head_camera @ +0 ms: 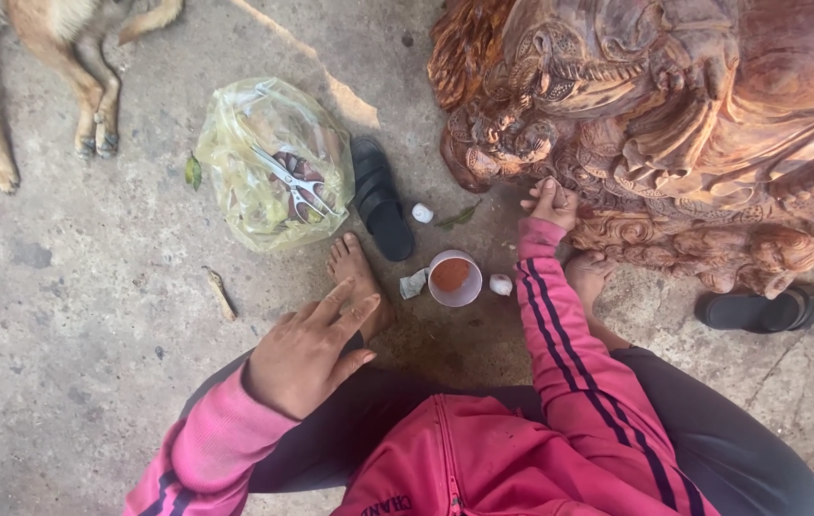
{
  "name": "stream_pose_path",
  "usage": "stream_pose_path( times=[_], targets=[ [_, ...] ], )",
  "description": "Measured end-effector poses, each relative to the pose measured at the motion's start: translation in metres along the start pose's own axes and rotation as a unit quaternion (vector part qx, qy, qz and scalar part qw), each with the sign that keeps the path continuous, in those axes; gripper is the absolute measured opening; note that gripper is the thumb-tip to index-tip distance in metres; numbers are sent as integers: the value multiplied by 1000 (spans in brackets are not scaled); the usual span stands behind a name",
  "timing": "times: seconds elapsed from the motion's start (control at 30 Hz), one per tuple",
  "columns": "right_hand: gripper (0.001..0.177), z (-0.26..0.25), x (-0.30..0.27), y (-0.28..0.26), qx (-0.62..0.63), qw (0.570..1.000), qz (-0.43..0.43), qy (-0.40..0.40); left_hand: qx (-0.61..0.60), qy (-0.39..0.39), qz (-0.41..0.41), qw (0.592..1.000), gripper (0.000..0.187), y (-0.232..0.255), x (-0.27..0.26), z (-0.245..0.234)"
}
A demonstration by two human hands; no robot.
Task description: Applying and smoothing wood filler or adhesive into the intricate details of a large wooden sculpture using fingers.
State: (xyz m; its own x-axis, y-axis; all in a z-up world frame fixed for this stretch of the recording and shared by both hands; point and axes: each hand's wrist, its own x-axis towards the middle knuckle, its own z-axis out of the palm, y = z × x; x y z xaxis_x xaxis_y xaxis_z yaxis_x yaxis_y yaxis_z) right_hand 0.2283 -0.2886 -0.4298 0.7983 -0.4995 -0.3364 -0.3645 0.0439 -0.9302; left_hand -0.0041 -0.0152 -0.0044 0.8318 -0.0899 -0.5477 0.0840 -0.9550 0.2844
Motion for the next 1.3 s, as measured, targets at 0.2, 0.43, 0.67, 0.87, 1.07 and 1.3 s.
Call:
stream_pose_path(
  times=[0.2,0.43,0.67,0.87,1.07,1.3],
  targets=[
    [13,21,-2,27,-24,999,35,-35,-8,0,5,1000,61,2,4,-2],
    [13,10,-9,2,-47,998,2,-42,-7,-5,-1,1000,60,-5,3,0],
    [13,17,-13,16,145,982,8,-119,-9,109,59,992,66,-8,1,12],
    [15,18,-27,2,118,987,5,-108,-15,117,49,992,66,-7,-1,12],
    [17,20,-30,-17,109,989,-15,-102,-2,126,51,991,65,-8,0,10],
    [13,17,-27,-24,92,986,-4,-138,-2,112,50,992,65,-9,0,13]
  ],
)
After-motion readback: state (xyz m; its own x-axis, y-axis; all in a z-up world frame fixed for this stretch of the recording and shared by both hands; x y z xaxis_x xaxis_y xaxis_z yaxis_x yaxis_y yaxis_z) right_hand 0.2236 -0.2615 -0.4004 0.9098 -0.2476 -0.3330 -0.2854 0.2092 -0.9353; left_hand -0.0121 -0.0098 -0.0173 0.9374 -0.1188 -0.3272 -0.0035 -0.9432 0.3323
